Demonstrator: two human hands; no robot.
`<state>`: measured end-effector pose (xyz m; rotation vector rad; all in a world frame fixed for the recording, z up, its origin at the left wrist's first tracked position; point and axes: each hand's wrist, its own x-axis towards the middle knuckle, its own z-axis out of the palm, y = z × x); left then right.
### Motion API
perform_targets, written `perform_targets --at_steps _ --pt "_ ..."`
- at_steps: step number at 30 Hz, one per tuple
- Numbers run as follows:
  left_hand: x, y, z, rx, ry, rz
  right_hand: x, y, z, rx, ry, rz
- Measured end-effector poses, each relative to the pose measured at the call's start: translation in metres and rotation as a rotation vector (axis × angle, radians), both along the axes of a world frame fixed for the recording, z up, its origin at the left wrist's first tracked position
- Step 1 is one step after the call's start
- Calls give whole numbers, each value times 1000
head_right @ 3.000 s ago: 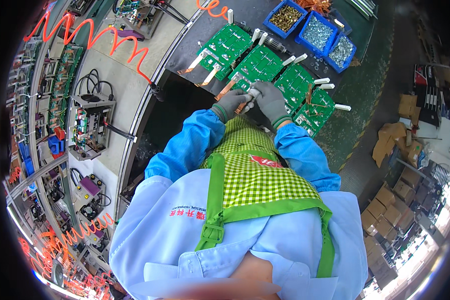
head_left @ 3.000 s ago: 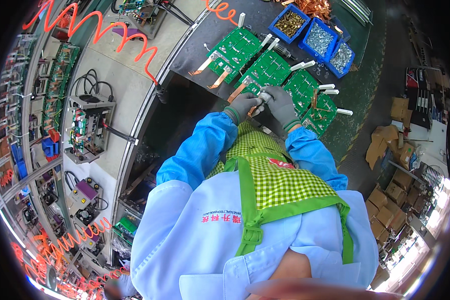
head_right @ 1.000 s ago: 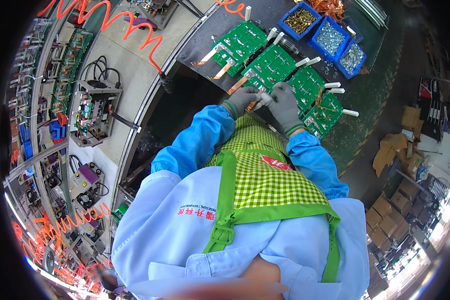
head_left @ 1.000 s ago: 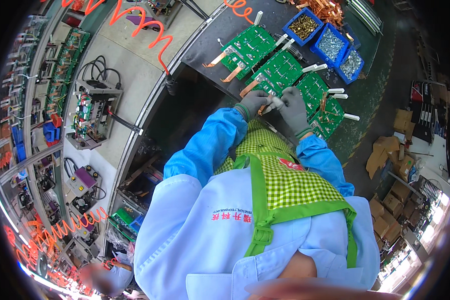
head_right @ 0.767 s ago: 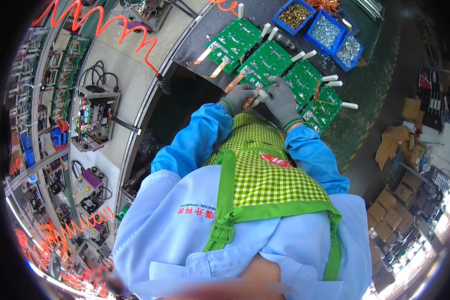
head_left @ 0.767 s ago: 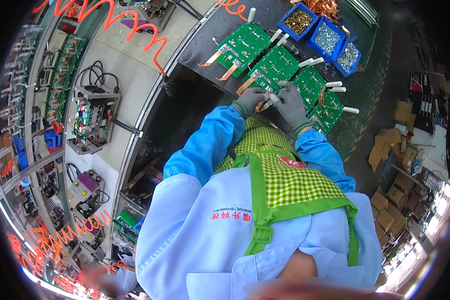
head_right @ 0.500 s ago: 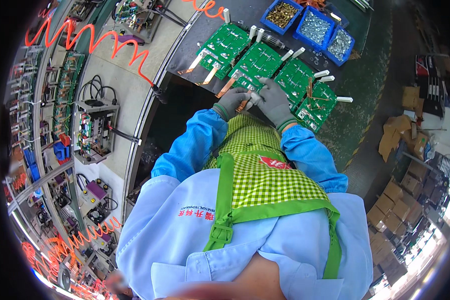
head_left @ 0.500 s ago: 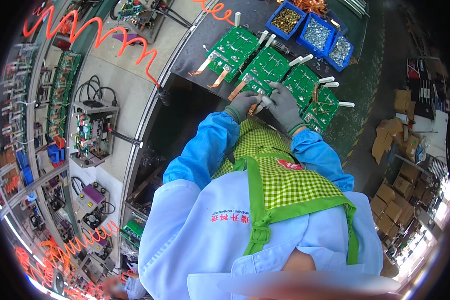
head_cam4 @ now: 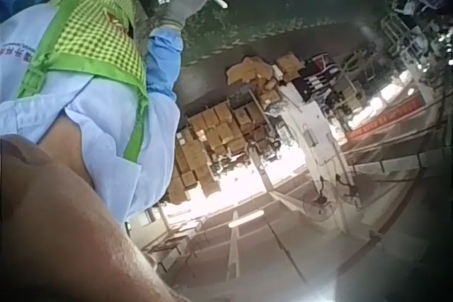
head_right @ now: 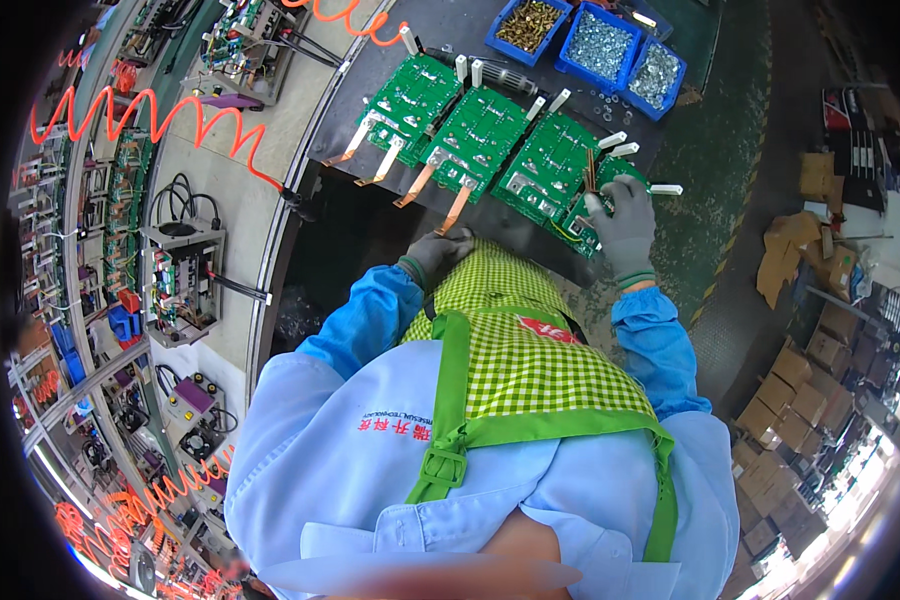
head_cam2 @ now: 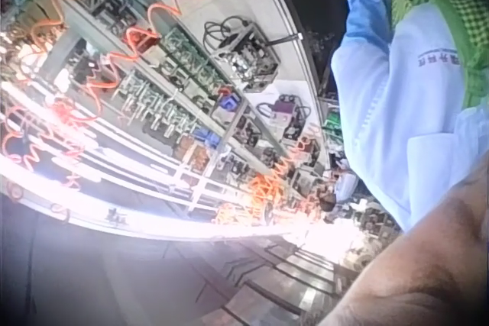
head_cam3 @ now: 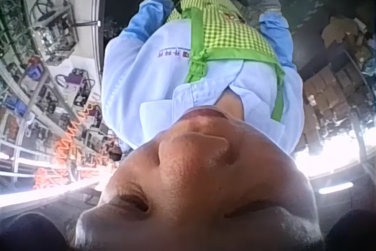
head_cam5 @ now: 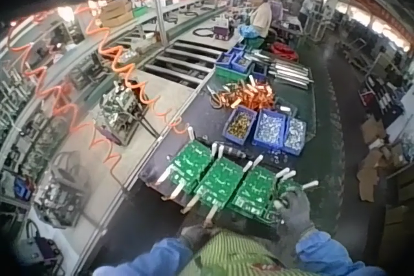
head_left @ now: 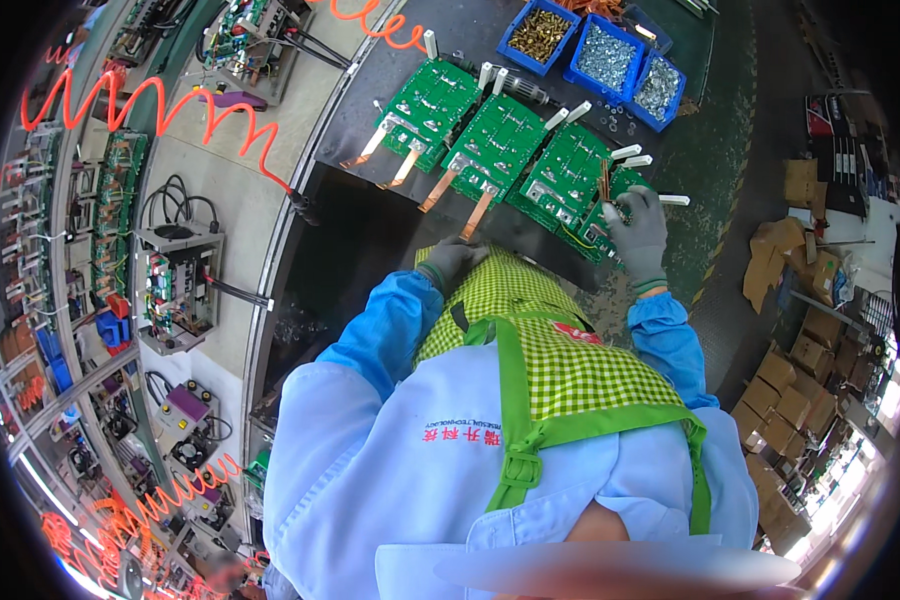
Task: Assembling copper plates and components onto green circuit boards and securing them with an electric screwdriver.
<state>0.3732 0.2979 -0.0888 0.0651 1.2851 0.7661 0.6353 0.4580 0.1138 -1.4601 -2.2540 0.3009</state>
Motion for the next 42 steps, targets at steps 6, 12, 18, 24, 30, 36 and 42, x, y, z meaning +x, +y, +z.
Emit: perform_targets --at_steps 6,12,18,24,30,36,42 --pt "40 38 85 139 -197 121 8 -4 -10 -284 -369 -39" --pt "50 59 79 226 -169 134 5 -11 6 -332 -4 -43" --pt "60 80 57 68 -539 577 -7 -15 39 -1108 835 -101" --pt "66 97 64 0 -555 519 -27 -39 26 -1212 773 -165" --pt "59 92 55 109 -568 395 -37 -51 -7 -1245 533 -47" --pt "46 87 74 163 -667 273 -60 -46 -29 -1516 613 99" --pt "37 84 70 476 -810 -70 -83 -42 -48 -1552 628 -26"
